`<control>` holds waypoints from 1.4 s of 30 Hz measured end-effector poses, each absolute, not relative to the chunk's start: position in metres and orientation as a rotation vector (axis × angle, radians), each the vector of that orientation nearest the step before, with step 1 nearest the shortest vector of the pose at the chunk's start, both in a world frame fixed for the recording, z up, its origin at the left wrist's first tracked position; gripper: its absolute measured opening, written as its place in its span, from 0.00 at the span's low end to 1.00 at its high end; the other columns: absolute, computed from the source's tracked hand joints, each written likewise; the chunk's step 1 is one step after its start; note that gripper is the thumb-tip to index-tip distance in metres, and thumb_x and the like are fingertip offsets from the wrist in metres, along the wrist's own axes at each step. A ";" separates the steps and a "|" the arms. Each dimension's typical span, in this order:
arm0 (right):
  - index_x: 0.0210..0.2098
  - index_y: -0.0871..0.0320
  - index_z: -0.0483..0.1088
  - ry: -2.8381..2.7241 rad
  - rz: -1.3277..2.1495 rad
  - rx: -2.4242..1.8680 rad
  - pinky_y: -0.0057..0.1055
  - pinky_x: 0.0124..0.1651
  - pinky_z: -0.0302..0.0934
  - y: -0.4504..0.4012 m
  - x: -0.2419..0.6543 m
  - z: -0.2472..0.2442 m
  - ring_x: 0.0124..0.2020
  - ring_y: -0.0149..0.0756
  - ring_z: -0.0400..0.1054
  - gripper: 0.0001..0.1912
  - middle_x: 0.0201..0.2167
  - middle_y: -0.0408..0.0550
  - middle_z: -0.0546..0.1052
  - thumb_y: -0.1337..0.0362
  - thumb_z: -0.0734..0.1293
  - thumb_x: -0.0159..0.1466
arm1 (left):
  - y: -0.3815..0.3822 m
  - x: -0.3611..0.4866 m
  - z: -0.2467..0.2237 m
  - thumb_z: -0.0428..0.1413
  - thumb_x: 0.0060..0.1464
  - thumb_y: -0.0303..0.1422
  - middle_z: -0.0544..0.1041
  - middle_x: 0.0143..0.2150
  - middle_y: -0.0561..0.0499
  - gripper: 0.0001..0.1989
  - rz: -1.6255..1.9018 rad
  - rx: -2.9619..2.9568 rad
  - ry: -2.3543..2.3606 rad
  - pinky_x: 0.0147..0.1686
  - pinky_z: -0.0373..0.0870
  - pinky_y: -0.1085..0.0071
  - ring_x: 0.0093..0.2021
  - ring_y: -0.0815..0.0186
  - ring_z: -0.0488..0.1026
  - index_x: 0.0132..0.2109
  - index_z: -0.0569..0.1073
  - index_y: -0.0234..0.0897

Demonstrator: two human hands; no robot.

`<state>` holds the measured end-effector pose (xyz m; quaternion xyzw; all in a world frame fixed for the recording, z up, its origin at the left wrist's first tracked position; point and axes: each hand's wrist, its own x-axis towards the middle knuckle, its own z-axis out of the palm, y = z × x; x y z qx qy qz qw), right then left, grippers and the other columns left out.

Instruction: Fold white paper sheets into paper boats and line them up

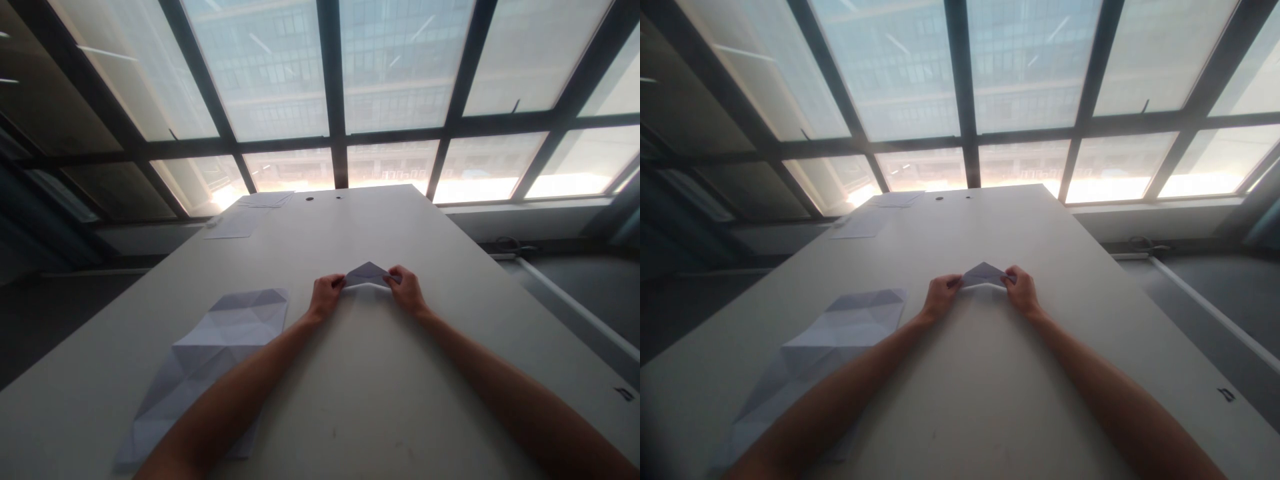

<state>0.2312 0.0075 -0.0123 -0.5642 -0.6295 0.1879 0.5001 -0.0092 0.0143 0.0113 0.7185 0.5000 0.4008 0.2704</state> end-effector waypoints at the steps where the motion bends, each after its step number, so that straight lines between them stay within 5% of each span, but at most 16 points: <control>1: 0.32 0.57 0.71 -1.525 0.460 -1.358 0.36 0.41 0.63 0.007 0.231 -0.012 0.33 0.41 0.72 0.10 0.30 0.49 0.78 0.56 0.65 0.58 | 0.014 -0.009 0.011 0.56 0.56 0.32 0.83 0.42 0.51 0.13 1.085 1.930 1.349 0.45 0.71 0.68 0.41 0.59 0.79 0.44 0.82 0.35; 8: 0.32 0.57 0.72 -1.556 0.480 -1.334 0.35 0.41 0.63 0.007 0.231 -0.013 0.34 0.42 0.72 0.09 0.30 0.48 0.78 0.57 0.66 0.58 | 0.019 -0.010 0.003 0.58 0.54 0.26 0.81 0.47 0.50 0.15 1.156 1.940 1.349 0.53 0.70 0.63 0.47 0.58 0.78 0.49 0.80 0.36; 21: 0.32 0.56 0.73 -1.588 0.492 -1.308 0.35 0.41 0.63 0.009 0.232 -0.016 0.34 0.41 0.72 0.08 0.31 0.47 0.79 0.58 0.67 0.58 | 0.020 -0.009 0.003 0.58 0.53 0.26 0.82 0.46 0.47 0.17 1.161 1.919 1.249 0.50 0.71 0.65 0.45 0.59 0.79 0.50 0.79 0.36; 30: 0.32 0.56 0.74 -1.606 0.462 -1.301 0.36 0.42 0.63 0.007 0.230 -0.015 0.34 0.40 0.72 0.09 0.30 0.46 0.79 0.57 0.67 0.59 | 0.012 -0.008 0.014 0.54 0.58 0.34 0.81 0.34 0.51 0.10 1.142 1.970 1.324 0.38 0.69 0.71 0.36 0.63 0.76 0.38 0.79 0.35; 42: 0.32 0.56 0.74 -1.595 0.464 -1.364 0.36 0.45 0.63 0.008 0.231 -0.015 0.35 0.40 0.72 0.10 0.32 0.48 0.79 0.56 0.66 0.58 | 0.019 -0.012 0.006 0.55 0.56 0.30 0.79 0.36 0.48 0.10 1.156 2.082 1.366 0.42 0.70 0.69 0.37 0.63 0.76 0.36 0.82 0.38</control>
